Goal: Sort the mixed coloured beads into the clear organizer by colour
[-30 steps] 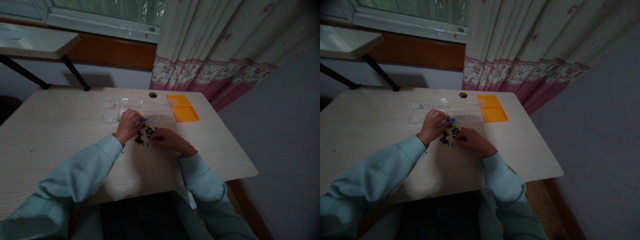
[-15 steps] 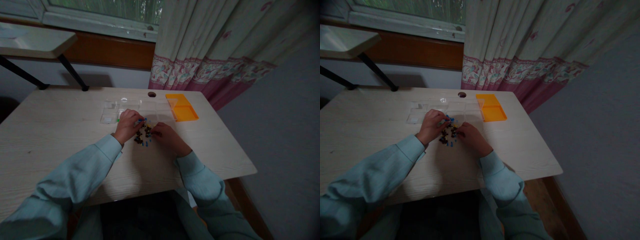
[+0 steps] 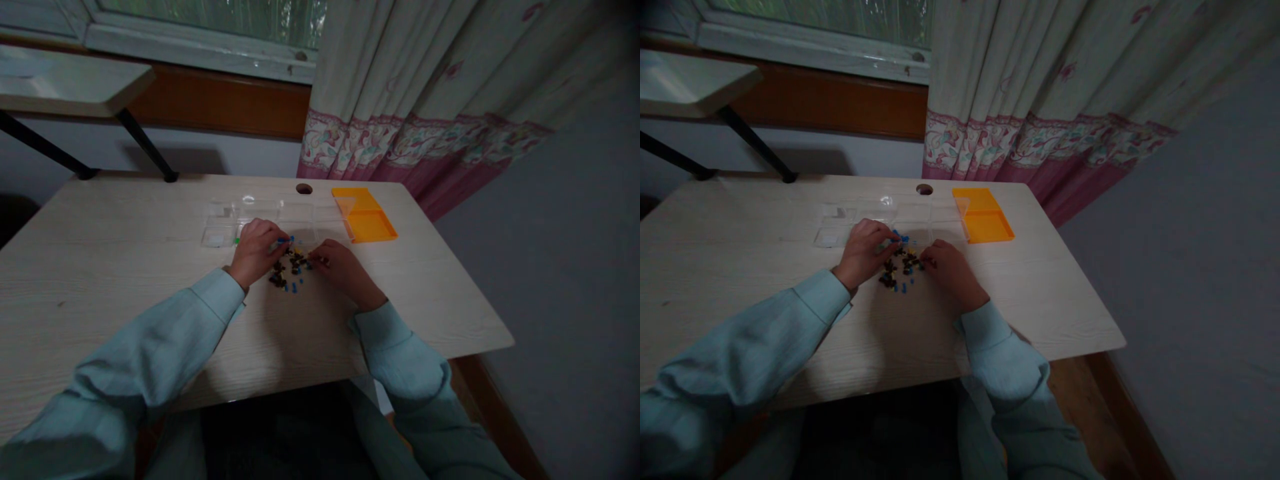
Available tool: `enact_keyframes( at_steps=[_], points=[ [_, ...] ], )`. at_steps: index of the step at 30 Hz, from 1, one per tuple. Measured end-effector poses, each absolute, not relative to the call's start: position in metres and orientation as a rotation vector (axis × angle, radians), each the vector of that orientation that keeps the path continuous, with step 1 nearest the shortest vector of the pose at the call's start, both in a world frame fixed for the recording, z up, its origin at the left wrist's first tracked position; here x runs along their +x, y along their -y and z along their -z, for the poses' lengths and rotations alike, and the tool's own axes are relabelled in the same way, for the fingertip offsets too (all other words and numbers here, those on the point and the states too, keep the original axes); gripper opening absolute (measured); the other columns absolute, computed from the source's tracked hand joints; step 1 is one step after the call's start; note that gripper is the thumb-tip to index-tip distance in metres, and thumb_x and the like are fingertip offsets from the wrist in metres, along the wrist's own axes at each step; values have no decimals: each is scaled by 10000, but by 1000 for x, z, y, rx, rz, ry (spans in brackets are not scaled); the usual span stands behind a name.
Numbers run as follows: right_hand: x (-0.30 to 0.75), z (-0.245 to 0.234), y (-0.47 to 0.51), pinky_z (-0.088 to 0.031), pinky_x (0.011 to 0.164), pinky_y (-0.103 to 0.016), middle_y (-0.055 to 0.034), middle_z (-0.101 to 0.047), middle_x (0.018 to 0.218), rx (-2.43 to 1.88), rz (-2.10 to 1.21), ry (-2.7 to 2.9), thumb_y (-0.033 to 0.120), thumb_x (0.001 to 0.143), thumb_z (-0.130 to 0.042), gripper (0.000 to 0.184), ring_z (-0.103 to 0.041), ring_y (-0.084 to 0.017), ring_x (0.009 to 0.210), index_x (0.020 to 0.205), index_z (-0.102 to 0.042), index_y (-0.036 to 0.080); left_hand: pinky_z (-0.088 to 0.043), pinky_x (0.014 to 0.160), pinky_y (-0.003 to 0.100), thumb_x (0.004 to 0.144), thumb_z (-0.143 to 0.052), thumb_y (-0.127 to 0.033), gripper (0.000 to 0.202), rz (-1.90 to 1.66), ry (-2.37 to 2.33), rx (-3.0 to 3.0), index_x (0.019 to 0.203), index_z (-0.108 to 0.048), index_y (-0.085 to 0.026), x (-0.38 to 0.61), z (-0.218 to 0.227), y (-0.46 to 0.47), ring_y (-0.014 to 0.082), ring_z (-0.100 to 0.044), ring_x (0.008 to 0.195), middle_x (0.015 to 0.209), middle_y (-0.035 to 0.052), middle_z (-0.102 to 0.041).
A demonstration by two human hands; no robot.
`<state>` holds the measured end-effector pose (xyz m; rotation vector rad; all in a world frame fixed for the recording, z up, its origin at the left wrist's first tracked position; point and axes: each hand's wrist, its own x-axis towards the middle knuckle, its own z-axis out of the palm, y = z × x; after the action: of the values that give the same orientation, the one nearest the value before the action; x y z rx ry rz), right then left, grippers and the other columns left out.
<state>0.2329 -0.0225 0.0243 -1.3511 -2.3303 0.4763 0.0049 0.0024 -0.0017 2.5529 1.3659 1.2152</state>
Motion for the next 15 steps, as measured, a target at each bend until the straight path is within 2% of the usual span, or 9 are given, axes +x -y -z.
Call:
enact_keyframes(
  at_steps=[9,15],
  points=[
    [236,-32,24,-422,720,-255,-36,-603,845,-1385,-554,2404,142,812,-631,85,-539,-124,738,844,-707,161,-395,807,372,896,-603,-356,165,-1180,-1379,2559,928,-694,-222,5,-2,-1,212,-528,915,901,46,-643],
    [239,-29,23,-415,736,-257,-38,-595,841,-1439,-502,2406,120,826,-585,135,-535,-128,754,877,-703,159,-397,816,379,891,-612,-348,155,-1182,-1394,2544,934,-692,-223,6,-1,1,213,-528,922,904,46,-641]
  ],
)
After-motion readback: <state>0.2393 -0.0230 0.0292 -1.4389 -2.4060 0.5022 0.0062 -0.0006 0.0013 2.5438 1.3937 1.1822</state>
